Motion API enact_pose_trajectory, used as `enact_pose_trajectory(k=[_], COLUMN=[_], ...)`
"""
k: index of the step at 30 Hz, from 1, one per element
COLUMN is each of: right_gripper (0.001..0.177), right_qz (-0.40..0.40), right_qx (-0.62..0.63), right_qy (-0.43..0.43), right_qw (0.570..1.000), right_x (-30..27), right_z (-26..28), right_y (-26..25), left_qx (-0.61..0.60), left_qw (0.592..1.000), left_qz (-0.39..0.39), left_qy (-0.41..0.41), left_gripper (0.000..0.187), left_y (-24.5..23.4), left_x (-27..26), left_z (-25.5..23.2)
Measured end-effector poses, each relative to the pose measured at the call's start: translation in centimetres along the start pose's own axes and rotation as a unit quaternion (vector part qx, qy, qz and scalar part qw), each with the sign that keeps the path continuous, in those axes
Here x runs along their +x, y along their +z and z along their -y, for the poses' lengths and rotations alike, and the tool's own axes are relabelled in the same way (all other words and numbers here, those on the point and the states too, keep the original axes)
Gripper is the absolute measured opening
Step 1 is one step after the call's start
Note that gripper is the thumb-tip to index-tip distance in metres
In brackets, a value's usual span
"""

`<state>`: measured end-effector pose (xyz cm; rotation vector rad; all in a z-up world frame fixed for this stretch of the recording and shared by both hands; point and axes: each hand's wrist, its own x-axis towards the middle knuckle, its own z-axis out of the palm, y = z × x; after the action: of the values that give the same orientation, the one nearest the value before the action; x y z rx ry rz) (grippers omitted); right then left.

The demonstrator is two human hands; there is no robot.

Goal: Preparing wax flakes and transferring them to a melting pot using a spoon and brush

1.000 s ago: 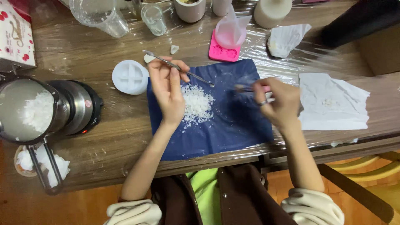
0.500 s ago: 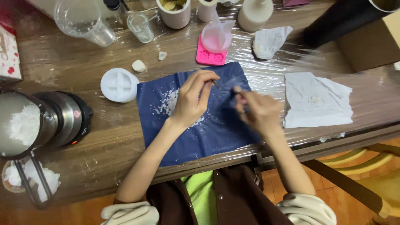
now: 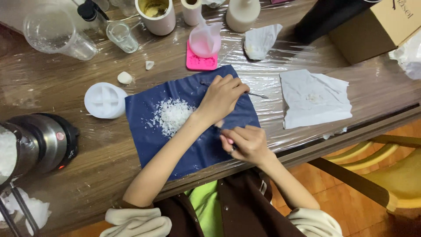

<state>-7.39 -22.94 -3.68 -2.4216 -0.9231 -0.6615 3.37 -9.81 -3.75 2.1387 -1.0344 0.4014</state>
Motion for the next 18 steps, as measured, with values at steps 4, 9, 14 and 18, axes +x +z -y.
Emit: enact_pose_trajectory(k=[4,9,14,18], right_gripper=[0.012,0.007,0.007,0.013], right_qz=[-0.041,-0.039,-0.023,-0.088], right_qx=[0.114,-0.049,0.048,0.094], right_qy=[0.129,0.108,0.085,0.088], right_qw=[0.984,0.992,0.995,0.988], right_x=[1.0,-0.6,1.6,3.1], right_z=[-0.2,-1.5,0.4,-0.5], right_y=[-2.8,-2.0,-1.1,-2.5], left_qx=[-0.017,-0.049,-0.067,-0.045], left_qw=[0.998,0.996,0.988,0.972], left_qz=[0.034,0.033,-0.010,-0.069], left_qy=[-0.041,-0.071,-0.139,-0.220], left_gripper=[0.011,0.019,0.017,0.019], left_y=[1.1,-1.9,-7.9,-11.4], left_x=[-1.0,-2.5,-6.0,-11.3], left_z=[0.5,-0.5,-3.0,-5.0])
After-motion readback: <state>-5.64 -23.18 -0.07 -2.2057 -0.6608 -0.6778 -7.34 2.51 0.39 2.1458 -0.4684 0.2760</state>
